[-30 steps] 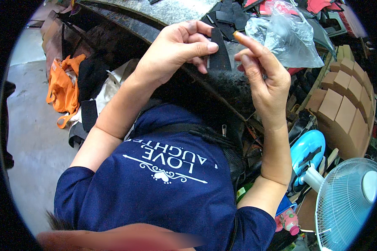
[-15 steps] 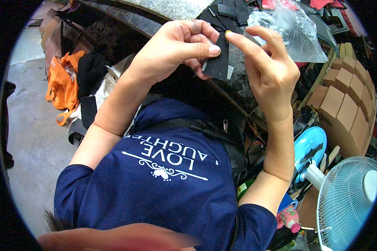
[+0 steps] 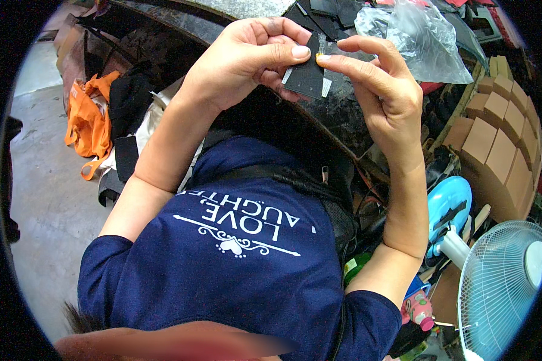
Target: The person repeatedly picks up small black fabric pieces from a table, applies a yellow substance from a jar to the edges, and places them back down. The person handles the pieces one at a time in a repetitive cycle.
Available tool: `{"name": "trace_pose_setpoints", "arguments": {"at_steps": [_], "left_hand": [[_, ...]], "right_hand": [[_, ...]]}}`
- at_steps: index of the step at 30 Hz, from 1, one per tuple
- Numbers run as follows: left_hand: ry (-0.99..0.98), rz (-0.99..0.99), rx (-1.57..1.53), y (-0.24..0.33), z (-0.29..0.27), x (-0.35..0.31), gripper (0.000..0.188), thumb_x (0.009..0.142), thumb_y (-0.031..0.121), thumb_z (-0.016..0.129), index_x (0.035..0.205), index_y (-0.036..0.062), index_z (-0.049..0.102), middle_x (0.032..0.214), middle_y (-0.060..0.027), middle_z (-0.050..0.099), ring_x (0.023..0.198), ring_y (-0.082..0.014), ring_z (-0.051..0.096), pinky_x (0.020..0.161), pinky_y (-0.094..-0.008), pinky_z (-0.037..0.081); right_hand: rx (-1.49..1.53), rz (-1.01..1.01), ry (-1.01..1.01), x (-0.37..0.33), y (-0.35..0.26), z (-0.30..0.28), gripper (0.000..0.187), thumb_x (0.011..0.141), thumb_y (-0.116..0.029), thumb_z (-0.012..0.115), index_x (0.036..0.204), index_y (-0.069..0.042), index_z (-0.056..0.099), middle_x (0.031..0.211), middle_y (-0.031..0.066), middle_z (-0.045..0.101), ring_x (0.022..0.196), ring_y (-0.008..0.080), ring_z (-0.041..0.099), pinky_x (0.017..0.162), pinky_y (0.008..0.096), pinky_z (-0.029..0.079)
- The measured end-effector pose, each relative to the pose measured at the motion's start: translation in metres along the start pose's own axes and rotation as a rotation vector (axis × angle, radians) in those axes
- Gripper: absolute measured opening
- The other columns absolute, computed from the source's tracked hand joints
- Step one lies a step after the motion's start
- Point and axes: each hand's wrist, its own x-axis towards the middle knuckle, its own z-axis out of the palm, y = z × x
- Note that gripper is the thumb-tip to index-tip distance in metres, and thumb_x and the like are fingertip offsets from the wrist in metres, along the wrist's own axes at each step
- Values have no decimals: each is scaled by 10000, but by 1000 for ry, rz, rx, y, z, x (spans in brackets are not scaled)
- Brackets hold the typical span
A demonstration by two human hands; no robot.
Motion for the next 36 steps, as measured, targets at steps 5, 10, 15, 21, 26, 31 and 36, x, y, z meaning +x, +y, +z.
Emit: {"name": "trace_pose_setpoints", "arguments": {"at_steps": [5, 10, 15, 21, 26, 31, 36], "left_hand": [[42, 12, 3, -2, -3, 3, 277, 947, 139, 729, 1150, -16, 622, 933, -94, 712, 748, -168, 735, 650, -316, 654], [57, 28, -22, -6, -8, 5, 253, 947, 122, 722, 1143, -8, 628, 923, -81, 714, 736, -158, 729, 644, -297, 647], [64, 176, -38, -8, -9, 14, 222, 920, 72, 735, 1070, -40, 616, 874, -80, 661, 699, -133, 663, 676, -339, 665], [222, 189, -153, -7, 4, 2, 152, 936, 115, 743, 1042, 65, 646, 866, -6, 672, 741, -96, 670, 654, -265, 607], [341, 316, -45, 0, -12, -4, 172, 937, 161, 758, 1029, 60, 655, 916, -22, 713, 777, -90, 679, 611, -220, 523], [515, 580, 9, -2, -32, -12, 372, 939, 92, 736, 1241, 15, 533, 1017, -53, 648, 779, -75, 601, 589, -207, 490], [737, 1049, 1296, 1, -44, 1, 310, 794, 103, 788, 1088, 85, 690, 1120, -77, 660, 1000, -305, 576, 920, -401, 455]], "right_hand": [[-119, -88, -8, -2, -10, -5, 401, 789, 77, 692, 1079, -167, 821, 1147, 61, 699, 710, 142, 616, 626, 238, 483], [-562, -396, 26, -6, -21, -6, 432, 724, 31, 748, 1063, -227, 824, 1153, 59, 711, 693, 144, 599, 593, 261, 486], [-619, -349, -50, -19, -19, -3, 390, 737, 48, 713, 1028, -194, 811, 1147, 78, 716, 755, 172, 637, 650, 290, 524], [470, 283, 180, -5, -24, 19, 778, 920, 3, 709, 1564, -54, 277, 1067, 124, 714, 892, 115, 658, 840, 250, 508], [643, 397, 106, 39, -27, 40, 810, 906, 56, 698, 1574, -72, 257, 940, 61, 668, 776, 99, 638, 694, 221, 517], [486, 197, -88, 102, 4, 47, 731, 878, 66, 605, 1544, -57, 329, 830, 15, 611, 701, 69, 554, 633, 202, 442], [-217, 116, -249, 165, 39, 57, 773, 844, -87, 602, 1563, -241, 362, 896, 113, 693, 789, 273, 687, 749, 401, 535]]}}
